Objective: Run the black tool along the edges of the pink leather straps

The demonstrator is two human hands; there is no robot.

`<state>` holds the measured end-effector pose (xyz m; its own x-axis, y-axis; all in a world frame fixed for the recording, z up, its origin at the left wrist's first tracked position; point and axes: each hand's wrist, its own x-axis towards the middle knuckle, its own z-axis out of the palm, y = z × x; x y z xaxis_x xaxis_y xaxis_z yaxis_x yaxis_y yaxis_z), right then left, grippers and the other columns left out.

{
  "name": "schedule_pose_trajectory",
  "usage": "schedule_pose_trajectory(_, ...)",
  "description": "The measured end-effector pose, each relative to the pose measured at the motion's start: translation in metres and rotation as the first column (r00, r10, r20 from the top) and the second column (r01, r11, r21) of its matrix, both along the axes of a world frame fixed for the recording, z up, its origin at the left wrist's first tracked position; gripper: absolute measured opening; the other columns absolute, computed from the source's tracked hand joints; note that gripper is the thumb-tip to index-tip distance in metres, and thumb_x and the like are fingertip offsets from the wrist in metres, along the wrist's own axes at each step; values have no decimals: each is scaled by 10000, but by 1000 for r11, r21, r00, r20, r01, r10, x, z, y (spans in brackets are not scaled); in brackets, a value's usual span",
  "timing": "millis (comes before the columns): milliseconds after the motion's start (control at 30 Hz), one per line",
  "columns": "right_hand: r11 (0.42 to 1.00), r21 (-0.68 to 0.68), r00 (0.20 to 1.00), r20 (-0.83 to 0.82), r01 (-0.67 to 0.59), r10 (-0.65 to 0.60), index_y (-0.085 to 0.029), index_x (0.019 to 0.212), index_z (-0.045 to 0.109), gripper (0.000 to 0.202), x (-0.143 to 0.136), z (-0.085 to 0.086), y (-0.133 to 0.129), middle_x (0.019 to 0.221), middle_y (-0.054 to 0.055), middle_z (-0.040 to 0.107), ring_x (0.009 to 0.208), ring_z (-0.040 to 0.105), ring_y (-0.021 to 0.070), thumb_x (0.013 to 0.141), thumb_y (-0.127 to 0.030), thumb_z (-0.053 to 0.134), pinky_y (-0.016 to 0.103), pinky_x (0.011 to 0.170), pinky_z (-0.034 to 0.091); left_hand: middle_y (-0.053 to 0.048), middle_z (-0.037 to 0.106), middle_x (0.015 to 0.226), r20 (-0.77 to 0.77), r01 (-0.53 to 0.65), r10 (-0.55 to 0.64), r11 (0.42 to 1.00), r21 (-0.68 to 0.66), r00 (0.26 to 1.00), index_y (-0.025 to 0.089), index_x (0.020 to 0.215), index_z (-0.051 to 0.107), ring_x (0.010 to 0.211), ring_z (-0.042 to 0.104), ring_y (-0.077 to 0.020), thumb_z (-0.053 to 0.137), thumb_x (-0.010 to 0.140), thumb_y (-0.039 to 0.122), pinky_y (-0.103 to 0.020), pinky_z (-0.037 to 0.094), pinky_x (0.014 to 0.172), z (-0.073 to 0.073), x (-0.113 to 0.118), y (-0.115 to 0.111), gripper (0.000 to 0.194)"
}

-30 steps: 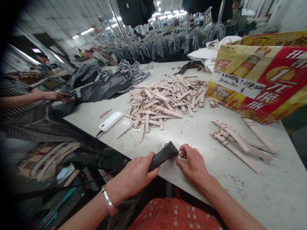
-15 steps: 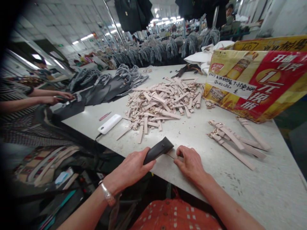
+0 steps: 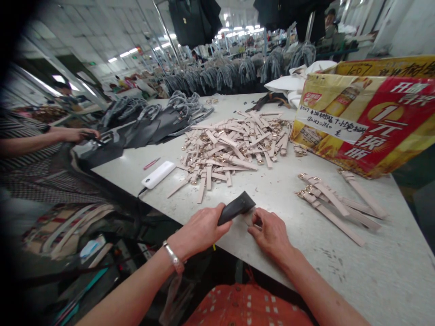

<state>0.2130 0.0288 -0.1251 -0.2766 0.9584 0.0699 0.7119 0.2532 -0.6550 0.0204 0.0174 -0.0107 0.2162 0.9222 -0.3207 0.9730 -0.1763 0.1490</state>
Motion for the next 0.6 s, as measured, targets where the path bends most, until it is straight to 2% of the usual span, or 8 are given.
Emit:
schedule_pose_trajectory(133, 1000, 9, 1000, 1, -9, 9, -213, 769, 538, 110, 1, 1, -2, 721, -20, 602, 686, 522, 161, 716, -276, 609, 249, 621, 318, -61, 664, 840, 93, -56, 52, 998, 35, 994, 207, 967, 524, 794, 636, -219, 381, 862, 450, -271, 418, 628, -7, -17, -1, 301)
schedule_pose_trajectory(200, 1000, 11, 1000, 13, -11, 11, -217, 785, 548, 117, 2, 2, -2, 724, -19, 607, 693, 526, 165, 714, -279, 617, 252, 628, 321, -55, 661, 829, 105, -121, 115, 991, 49, 988, 208, 963, 527, 790, 635, -214, 385, 862, 449, -271, 415, 638, -9, -30, -6, 298)
schedule_pose_trajectory(333, 1000, 0, 999, 40, -1, 1, -218, 797, 559, 130, 2, 1, -1, 722, -14, 611, 695, 533, 172, 716, -295, 624, 258, 632, 328, -48, 656, 802, 115, -195, 192, 981, 13, 975, 203, 948, 536, 771, 633, -206, 398, 855, 455, -271, 421, 655, -8, -49, -19, 302)
schedule_pose_trajectory(467, 1000, 15, 998, 53, -25, 25, -216, 808, 561, 136, 2, -1, -1, 752, -7, 616, 720, 542, 176, 730, -312, 617, 262, 641, 340, -38, 657, 793, 168, -189, 195, 981, -52, 966, 207, 941, 548, 762, 637, -199, 402, 854, 454, -259, 427, 634, -6, -50, -25, 300)
schedule_pose_trajectory(600, 996, 81, 993, 110, -48, 39, -208, 857, 571, 167, 5, -1, -4, 822, 15, 625, 749, 547, 184, 772, -350, 593, 277, 666, 354, -40, 655, 742, 218, -230, 243, 970, -84, 945, 181, 913, 560, 633, 630, -171, 435, 836, 466, -235, 414, 555, -8, -45, -20, 321)
